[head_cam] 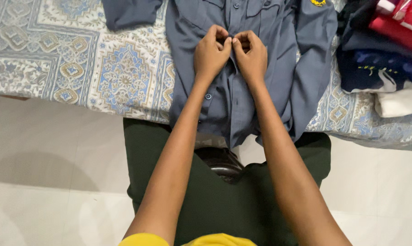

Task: The person buttons a grey long-sleeved shirt by hand while it lies on a bed.

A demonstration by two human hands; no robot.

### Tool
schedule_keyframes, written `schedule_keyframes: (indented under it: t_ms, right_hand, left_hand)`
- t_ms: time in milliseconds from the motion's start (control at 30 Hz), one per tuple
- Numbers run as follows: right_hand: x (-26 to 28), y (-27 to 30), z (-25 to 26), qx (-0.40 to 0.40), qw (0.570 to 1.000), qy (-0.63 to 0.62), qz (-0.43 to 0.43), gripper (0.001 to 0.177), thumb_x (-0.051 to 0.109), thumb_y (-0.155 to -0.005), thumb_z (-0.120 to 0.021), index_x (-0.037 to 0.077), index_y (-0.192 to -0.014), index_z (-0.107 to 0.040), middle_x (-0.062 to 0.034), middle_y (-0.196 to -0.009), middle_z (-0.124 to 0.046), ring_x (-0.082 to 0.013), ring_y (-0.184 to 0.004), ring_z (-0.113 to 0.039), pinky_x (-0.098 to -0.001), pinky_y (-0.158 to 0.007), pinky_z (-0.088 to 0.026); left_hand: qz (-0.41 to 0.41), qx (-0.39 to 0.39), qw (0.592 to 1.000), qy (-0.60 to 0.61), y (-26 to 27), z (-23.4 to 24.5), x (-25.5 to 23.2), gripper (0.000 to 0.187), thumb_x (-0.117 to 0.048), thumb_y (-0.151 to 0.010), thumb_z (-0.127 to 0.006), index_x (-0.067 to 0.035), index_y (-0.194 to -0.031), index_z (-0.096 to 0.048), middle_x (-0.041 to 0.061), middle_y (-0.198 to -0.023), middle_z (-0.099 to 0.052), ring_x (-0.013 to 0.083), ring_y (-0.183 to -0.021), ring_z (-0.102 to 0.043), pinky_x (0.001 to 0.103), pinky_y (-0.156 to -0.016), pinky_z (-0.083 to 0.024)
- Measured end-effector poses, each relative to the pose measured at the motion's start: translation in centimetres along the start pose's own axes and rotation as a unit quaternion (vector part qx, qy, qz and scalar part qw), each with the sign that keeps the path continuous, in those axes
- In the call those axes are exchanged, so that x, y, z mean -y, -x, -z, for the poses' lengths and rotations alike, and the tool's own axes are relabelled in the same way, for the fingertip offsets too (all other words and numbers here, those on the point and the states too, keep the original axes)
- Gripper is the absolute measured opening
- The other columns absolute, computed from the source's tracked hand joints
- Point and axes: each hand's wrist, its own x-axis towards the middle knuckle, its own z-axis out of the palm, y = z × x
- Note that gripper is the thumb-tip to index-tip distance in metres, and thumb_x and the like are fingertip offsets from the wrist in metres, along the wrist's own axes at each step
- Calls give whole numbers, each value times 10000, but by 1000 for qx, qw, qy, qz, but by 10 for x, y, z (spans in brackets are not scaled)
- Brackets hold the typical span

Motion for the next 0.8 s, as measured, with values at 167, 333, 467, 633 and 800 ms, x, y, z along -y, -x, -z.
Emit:
schedule_keyframes:
  t_ms: [167, 333, 467, 633, 800]
  right_hand:
    - [6, 8, 7, 40, 999, 3, -1, 167, 136, -970, -694, 31, -1100, -688, -102, -1027, -757, -205, -915, -772, -316, -819, -592]
    - [33, 60, 29, 81, 971, 183, 131, 437, 226, -966, -716, 61, -1363, -639, -130, -1425, -609, -347, -1348, -538, -441, -1145, -438]
    - [55, 105, 40, 71, 964, 241, 86, 577, 308, -938, -740, 77, -1446, -591, -99, -1531, -536, -367, -1435, -422, -462, -1180, -379]
    - [69, 120, 34, 31, 970, 240, 37, 574, 274, -902, -736, 91, -1431, -607, -87, -1537, -539, -358, -1422, -456, -462, -1162, -386]
    - [67, 117, 36, 19, 971, 235, 49, 515, 200, -873, -729, 71, -1367, -660, -98, -1487, -584, -374, -1383, -496, -466, -1160, -396]
  left_hand:
    - [3, 66, 997, -38, 16, 13, -20, 244, -181, -936, -675, -94, -1161, -636, 96, -1103, -735, 257, -902, -724, 373, -812, -569]
    - [-189, 67, 956, -212, 87, 60, -37, 456, -152, -973, -604, -31, -1408, -540, 127, -1467, -550, 350, -1402, -466, 453, -1171, -368]
    - [-184, 90, 935, -290, 103, 72, -44, 526, -195, -974, -596, -32, -1468, -517, 105, -1559, -497, 323, -1464, -411, 464, -1215, -335]
    - [-144, 81, 956, -243, 104, 76, -51, 517, -191, -928, -645, -17, -1405, -546, 114, -1480, -548, 317, -1412, -463, 449, -1164, -371]
    - [-96, 24, 972, -212, 103, 72, -61, 380, -171, -898, -708, -52, -1252, -638, 89, -1320, -633, 298, -1275, -558, 428, -1067, -442]
